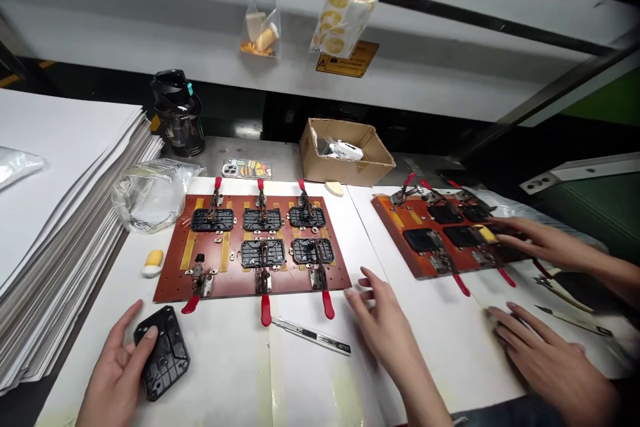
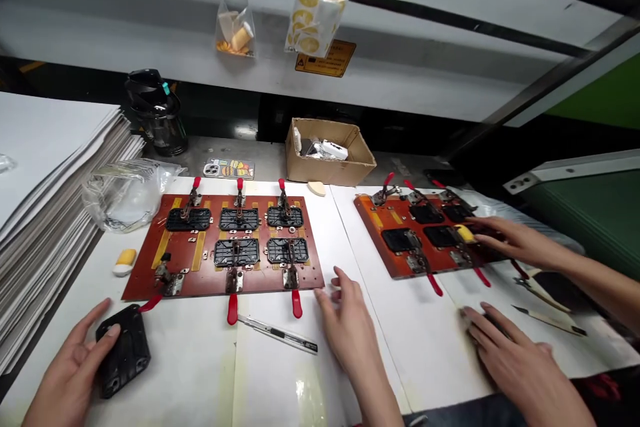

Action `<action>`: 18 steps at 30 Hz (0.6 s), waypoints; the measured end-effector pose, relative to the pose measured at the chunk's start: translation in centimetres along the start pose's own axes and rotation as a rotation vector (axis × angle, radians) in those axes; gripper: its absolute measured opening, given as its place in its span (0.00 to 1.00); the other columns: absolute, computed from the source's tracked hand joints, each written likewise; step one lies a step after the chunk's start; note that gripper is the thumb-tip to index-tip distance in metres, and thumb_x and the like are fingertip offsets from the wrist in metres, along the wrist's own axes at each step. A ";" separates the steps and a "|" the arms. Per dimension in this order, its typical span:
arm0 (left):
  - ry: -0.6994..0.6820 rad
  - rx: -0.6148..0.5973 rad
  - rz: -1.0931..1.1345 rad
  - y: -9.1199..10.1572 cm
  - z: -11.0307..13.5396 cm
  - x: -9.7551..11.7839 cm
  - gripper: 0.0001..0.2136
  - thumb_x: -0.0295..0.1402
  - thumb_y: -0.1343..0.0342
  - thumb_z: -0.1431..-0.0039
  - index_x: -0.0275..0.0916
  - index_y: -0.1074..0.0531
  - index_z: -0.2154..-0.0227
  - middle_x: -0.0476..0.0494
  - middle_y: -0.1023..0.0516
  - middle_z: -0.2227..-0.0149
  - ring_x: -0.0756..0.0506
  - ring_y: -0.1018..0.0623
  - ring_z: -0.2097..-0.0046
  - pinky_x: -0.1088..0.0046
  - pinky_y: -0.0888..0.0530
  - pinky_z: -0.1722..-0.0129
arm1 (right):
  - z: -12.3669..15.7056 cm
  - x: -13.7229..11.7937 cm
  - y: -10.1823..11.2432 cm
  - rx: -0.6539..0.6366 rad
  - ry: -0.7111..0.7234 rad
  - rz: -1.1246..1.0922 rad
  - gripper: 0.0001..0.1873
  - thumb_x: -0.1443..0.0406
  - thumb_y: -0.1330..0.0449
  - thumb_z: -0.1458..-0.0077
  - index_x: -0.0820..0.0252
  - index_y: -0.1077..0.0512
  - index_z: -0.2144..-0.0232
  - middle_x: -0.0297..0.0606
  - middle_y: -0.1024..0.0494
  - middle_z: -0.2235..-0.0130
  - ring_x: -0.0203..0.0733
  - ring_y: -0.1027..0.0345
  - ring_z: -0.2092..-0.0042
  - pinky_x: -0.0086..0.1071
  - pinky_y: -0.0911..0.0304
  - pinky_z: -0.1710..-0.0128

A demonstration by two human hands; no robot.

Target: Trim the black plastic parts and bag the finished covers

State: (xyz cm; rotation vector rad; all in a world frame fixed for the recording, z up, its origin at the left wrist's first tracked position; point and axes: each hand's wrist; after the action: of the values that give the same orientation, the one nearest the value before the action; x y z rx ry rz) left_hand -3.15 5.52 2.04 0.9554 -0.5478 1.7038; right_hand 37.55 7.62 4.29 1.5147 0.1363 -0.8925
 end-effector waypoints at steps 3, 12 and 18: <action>-0.007 -0.004 -0.048 0.1 -0.5 -0.4 0.50 0.57 0.29 0.60 0.51 0.39 0.32 0.51 0.25 0.75 0.38 0.21 0.69 0.71 0.25 0.76 | -1.3 1.7 -2.0 -0.080 0.063 0.073 0.35 0.52 0.42 0.40 0.61 0.37 0.35 0.44 0.28 0.51 0.48 0.30 0.53 0.41 0.32 0.52; -0.049 -0.073 -0.103 0.5 -1.0 -1.0 0.51 0.55 0.28 0.57 0.48 0.42 0.31 0.56 0.39 0.78 0.49 0.35 0.77 0.78 0.32 0.81 | -0.6 1.5 -2.9 0.004 0.112 0.009 0.27 0.54 0.42 0.39 0.57 0.30 0.41 0.39 0.27 0.55 0.46 0.30 0.54 0.39 0.33 0.54; -0.093 -0.042 -0.095 0.2 -0.7 -1.2 0.47 0.57 0.30 0.54 0.51 0.41 0.32 0.56 0.37 0.79 0.48 0.29 0.75 0.79 0.28 0.76 | -0.1 0.8 -1.5 -0.004 0.127 0.027 0.26 0.55 0.43 0.38 0.57 0.31 0.41 0.41 0.26 0.52 0.46 0.29 0.54 0.39 0.33 0.55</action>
State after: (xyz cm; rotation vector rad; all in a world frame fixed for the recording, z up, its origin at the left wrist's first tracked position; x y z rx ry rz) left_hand -3.39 5.32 0.69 1.0187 -0.5880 1.5632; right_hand 37.32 7.62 2.60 1.5662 0.2096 -0.7737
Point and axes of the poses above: each hand's wrist, its own z-axis away from the middle knuckle, its own y-axis out of the back of the hand, x = y × z
